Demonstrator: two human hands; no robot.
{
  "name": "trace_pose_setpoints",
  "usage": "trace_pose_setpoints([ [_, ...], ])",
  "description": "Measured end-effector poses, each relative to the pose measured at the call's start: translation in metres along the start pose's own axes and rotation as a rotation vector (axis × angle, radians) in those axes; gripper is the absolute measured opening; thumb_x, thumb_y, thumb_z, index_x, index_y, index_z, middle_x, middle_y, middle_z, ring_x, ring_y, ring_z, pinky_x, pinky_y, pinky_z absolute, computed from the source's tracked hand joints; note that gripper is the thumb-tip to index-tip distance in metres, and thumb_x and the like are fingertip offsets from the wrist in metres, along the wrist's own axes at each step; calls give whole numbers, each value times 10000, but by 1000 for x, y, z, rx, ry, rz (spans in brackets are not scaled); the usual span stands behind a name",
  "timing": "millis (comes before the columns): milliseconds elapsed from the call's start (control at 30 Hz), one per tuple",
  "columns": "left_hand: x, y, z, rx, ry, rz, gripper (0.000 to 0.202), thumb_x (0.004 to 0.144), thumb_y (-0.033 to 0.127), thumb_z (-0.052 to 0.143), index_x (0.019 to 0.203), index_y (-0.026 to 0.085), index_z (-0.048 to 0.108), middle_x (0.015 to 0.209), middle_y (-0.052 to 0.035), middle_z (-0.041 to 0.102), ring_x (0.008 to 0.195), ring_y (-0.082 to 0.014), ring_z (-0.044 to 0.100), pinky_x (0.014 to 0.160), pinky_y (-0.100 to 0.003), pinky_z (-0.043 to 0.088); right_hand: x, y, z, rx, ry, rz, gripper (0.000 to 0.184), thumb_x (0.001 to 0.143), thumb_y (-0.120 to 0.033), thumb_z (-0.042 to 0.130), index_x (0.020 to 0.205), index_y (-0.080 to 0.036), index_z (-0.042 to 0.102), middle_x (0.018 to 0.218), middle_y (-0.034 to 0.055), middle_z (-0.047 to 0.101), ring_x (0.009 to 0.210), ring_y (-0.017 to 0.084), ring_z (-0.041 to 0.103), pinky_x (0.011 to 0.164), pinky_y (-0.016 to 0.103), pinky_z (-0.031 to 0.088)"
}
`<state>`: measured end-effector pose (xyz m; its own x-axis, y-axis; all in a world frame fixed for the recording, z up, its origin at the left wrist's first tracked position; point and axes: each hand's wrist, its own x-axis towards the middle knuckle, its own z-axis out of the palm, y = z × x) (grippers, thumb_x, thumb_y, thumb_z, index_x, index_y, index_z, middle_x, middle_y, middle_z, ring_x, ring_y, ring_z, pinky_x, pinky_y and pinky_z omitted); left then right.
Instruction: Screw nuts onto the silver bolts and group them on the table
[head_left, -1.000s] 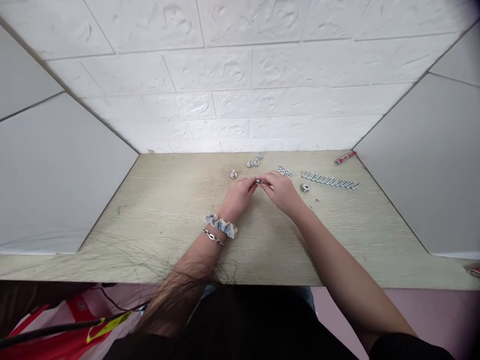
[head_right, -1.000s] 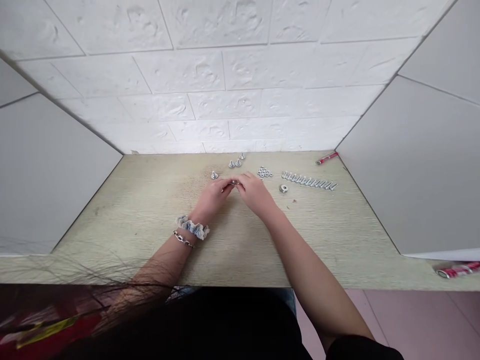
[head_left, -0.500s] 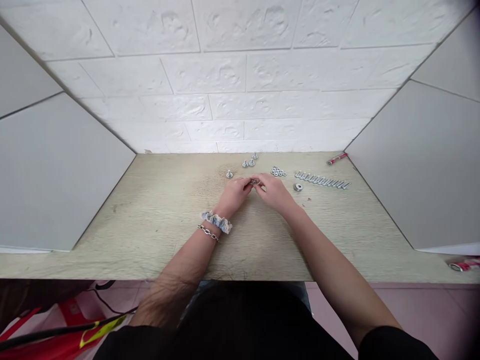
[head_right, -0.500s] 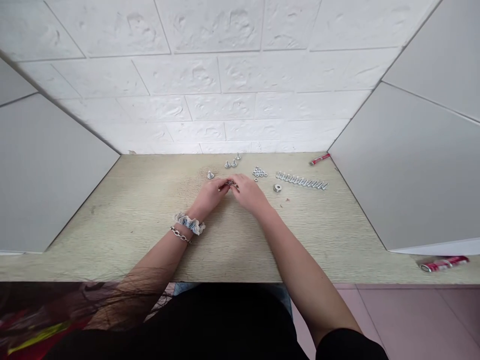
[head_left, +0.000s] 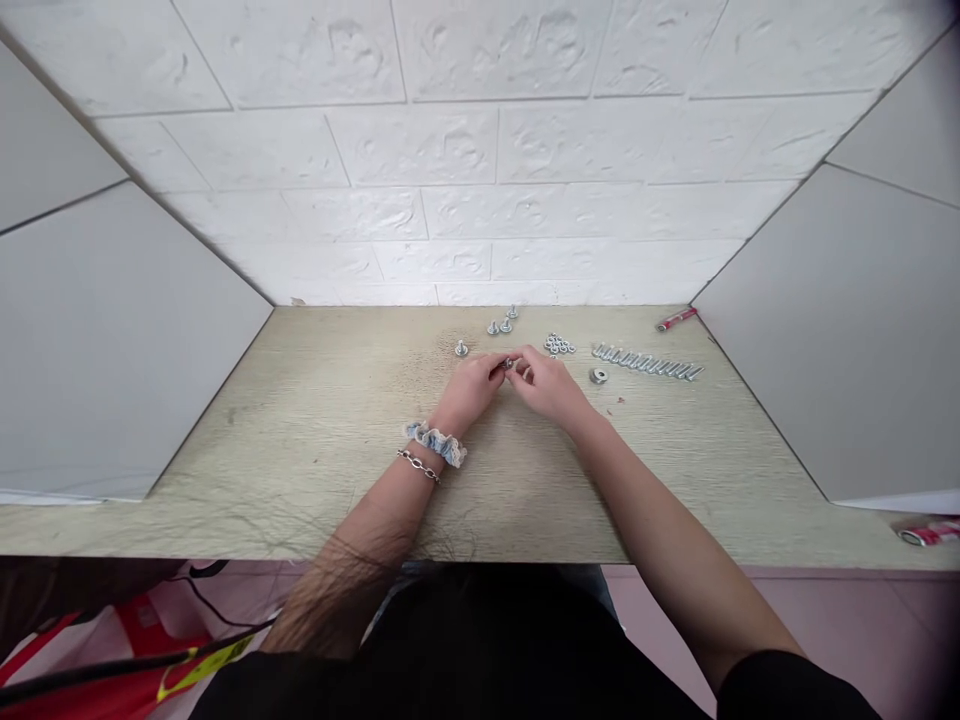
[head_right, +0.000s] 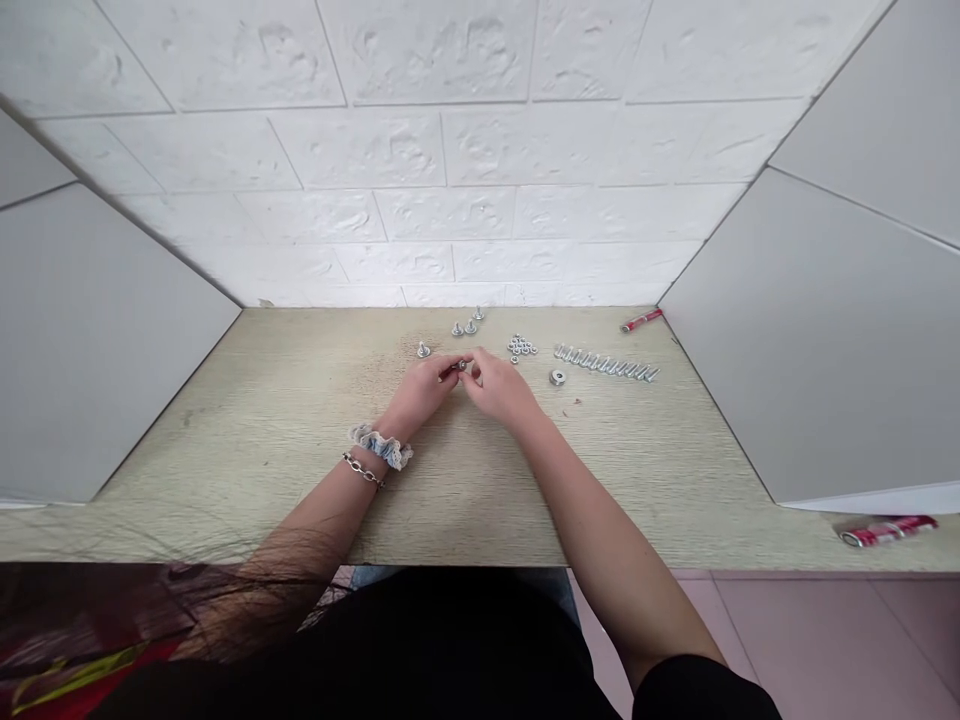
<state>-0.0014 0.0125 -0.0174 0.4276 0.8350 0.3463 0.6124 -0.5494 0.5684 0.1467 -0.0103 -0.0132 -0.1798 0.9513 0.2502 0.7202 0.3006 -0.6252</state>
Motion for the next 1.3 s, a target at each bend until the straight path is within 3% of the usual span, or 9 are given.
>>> trace_pose_setpoints([
  [233, 0, 2, 0, -19, -7, -25, 204, 798, 120, 476, 952, 146, 607, 824, -38, 645, 715, -139, 561, 697, -257, 439, 2, 3, 4, 103, 56, -118, 215, 783, -160, 468, 983, -188, 543, 846, 35, 620, 745, 153, 582, 709, 274, 444],
  [400, 0, 3, 1, 1, 0, -15, 189, 805, 142, 484, 943, 150, 612, 788, -32, 638, 697, -135, 552, 699, -253, 434, 1, 2, 1, 90, 39, -10, 152, 820, -262, 452, 807, -179, 579, 742, 30, 630, 696, 162, 579, 669, 272, 426],
  [533, 1, 3, 2, 13, -6, -2, 161, 813, 167, 486, 895, 159, 625, 760, -29, 631, 688, -131, 546, 696, -248, 429, -1, 0, -4, -15, 23, 213, 538, 884, -476, 271, 460, -186, 430, 462, 32, 496, 498, 152, 494, 546, 269, 364],
  [600, 1, 3, 2, 20, -10, -1, 171, 816, 170, 483, 912, 164, 624, 761, -29, 632, 684, -132, 545, 690, -250, 429, -1, 0, -4, -17, 75, 212, 492, 868, -473, 313, 490, -185, 441, 482, 25, 502, 504, 146, 484, 526, 261, 349],
  [733, 1, 4, 0, 12, -4, 1, 206, 816, 163, 483, 965, 162, 625, 764, -33, 639, 679, -136, 552, 686, -250, 433, 2, 1, 1, 111, 134, 65, 142, 767, -299, 490, 834, -191, 553, 692, 4, 598, 605, 138, 534, 580, 249, 405],
  [800, 0, 4, 0, -5, -1, 6, 220, 814, 151, 484, 984, 163, 624, 759, -30, 641, 686, -136, 557, 696, -247, 435, 3, 2, 4, 170, 115, -9, 210, 741, -229, 487, 935, -190, 556, 797, 21, 621, 695, 147, 568, 657, 270, 439],
  [967, 0, 3, 0, 13, 10, 16, 224, 815, 152, 484, 990, 176, 622, 763, -22, 638, 697, -134, 557, 718, -244, 435, 2, 3, 2, 118, 72, 5, 180, 787, -265, 450, 855, -185, 596, 765, 31, 627, 711, 165, 571, 679, 287, 433],
  [1133, 1, 0, 3, 47, -5, 10, 203, 810, 166, 492, 960, 170, 629, 735, -25, 625, 680, -135, 546, 701, -245, 433, -1, -3, -5, 26, 24, 202, 521, 882, -472, 242, 493, -186, 436, 483, 21, 481, 526, 152, 486, 558, 270, 365],
  [1300, 1, 0, 3, 56, 14, 3, 222, 815, 194, 501, 1000, 175, 623, 761, -30, 638, 695, -140, 556, 704, -253, 437, 0, -4, -3, 155, 130, 102, 153, 794, -337, 467, 834, -198, 517, 655, -13, 557, 584, 133, 513, 568, 242, 388],
])
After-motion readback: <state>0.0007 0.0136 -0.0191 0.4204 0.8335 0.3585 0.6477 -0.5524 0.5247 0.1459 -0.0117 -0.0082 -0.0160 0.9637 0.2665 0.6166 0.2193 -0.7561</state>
